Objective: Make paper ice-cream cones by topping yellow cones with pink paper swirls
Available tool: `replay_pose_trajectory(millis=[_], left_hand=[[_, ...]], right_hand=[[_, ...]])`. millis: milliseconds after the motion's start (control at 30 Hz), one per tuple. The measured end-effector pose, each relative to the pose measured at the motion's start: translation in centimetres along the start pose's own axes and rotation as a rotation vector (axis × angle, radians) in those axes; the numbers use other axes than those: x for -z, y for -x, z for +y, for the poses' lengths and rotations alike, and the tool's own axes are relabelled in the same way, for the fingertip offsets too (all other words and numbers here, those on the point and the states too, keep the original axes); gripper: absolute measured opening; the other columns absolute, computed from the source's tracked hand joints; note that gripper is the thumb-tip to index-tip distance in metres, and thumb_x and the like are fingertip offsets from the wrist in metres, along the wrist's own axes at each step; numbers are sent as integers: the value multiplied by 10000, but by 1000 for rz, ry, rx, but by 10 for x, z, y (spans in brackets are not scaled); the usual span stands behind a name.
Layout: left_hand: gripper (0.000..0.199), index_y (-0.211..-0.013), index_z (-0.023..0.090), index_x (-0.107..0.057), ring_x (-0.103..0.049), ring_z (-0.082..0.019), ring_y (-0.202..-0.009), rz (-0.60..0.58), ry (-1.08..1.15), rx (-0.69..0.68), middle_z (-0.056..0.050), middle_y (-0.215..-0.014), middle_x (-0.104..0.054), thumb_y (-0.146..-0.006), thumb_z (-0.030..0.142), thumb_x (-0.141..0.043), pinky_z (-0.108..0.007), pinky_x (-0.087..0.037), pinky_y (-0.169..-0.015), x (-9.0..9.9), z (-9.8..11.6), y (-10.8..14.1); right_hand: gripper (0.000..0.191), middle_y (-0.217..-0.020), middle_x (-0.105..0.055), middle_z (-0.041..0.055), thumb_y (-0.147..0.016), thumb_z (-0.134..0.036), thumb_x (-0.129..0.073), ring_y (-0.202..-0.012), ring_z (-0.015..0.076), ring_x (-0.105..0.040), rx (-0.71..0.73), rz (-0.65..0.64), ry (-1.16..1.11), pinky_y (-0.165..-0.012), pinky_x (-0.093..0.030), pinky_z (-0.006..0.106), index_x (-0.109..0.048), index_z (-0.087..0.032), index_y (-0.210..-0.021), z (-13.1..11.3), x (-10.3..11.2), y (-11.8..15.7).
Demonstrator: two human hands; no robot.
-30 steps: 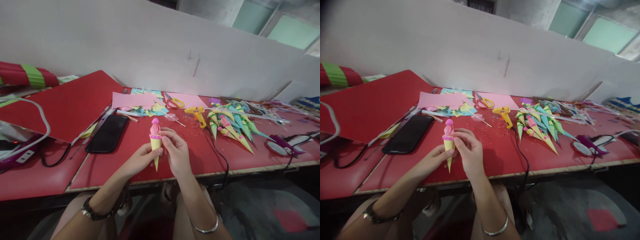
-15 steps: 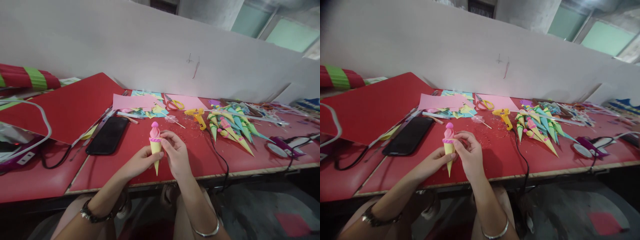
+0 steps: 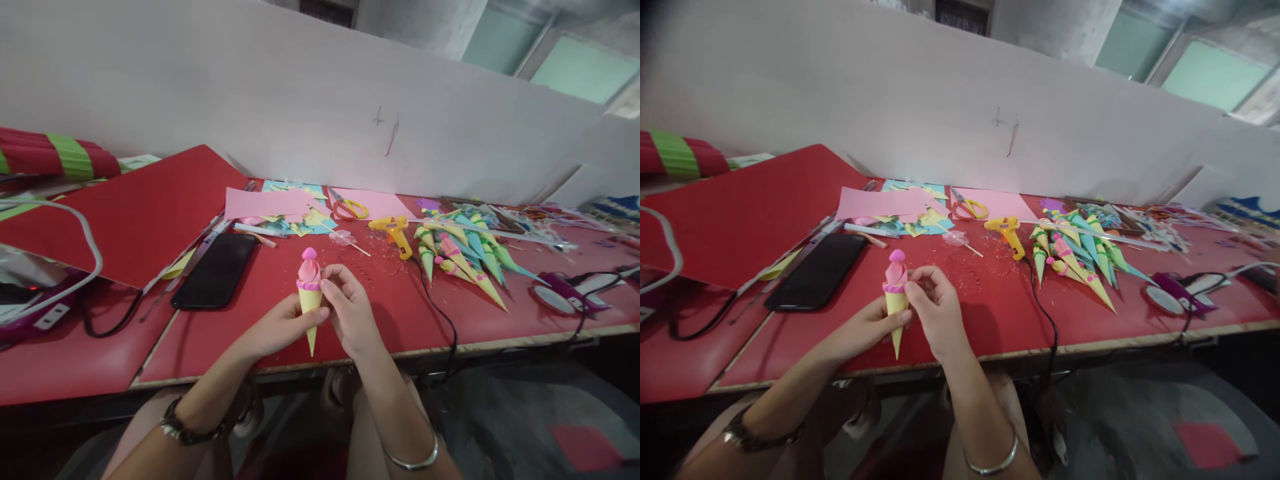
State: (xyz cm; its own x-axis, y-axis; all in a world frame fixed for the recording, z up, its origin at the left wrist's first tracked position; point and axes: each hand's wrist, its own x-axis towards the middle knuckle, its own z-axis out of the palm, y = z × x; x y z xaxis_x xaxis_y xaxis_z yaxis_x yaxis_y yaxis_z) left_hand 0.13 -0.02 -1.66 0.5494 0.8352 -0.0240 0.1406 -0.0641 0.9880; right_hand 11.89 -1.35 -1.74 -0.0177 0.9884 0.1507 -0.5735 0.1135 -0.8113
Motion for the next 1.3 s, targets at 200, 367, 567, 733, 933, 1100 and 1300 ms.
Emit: replay_pose_trajectory(millis=[200,367,567,733,933,1100,1300], left_hand=[[266,-637,161,-513,-353,-87,-538,-4,58,-28,48,-573,-426,-671,414,-588,-184,-339,-503,1,-1,0],[296,-638,161,-499,-381,-94,-554,23,75,3,41,-584,-440,-646,434,-613,-195,-356,-525,1,-3,2],[278,-634,159,-505,-389,-95,-536,31,-30,-39,45,-568,-438,-686,428,-552,-195,-356,-511,1,-2,1],[258,-707,142,-594,-485,-129,-595,82,-352,-124,14,-626,-559,-734,386,-512,-215,-396,-569,2,0,-2],[239,-723,137,-618,-502,-126,-568,222,-608,-175,-5,-624,-597,-756,340,-495,-209,-385,-555,2,-5,-4],[255,-651,134,-566,-484,-115,-566,151,-500,-209,13,-606,-558,-778,305,-427,-204,-378,-544,1,-3,-5],[244,-677,154,-554,-452,-116,-545,266,-20,-123,16,-586,-528,-734,384,-495,-226,-400,-555,7,-1,-6]], right_hand=[[61,-755,-578,-55,-724,-185,-603,-686,62,-535,28,-49,7,-625,-428,160,-562,-219,-754,1,2,0],[71,-779,-587,-59,-725,-198,-605,-678,71,-536,41,-77,31,-589,-439,170,-567,-238,-770,1,2,1],[75,-761,-585,-48,-707,-225,-617,-629,74,-525,41,-23,56,-577,-440,184,-561,-225,-757,0,1,1],[93,-795,-574,-24,-694,-224,-612,-734,100,-562,110,94,70,-659,-451,215,-542,-206,-754,-2,0,-1],[90,-877,-533,15,-688,-205,-604,-825,130,-545,223,160,296,-739,-454,264,-538,-193,-747,-2,-1,-1],[58,-910,-530,24,-725,-223,-572,-862,139,-541,292,87,361,-763,-455,271,-552,-196,-772,0,-1,1],[169,-947,-572,31,-816,-317,-468,-844,144,-569,254,110,236,-778,-452,304,-546,-219,-930,-2,1,2]])
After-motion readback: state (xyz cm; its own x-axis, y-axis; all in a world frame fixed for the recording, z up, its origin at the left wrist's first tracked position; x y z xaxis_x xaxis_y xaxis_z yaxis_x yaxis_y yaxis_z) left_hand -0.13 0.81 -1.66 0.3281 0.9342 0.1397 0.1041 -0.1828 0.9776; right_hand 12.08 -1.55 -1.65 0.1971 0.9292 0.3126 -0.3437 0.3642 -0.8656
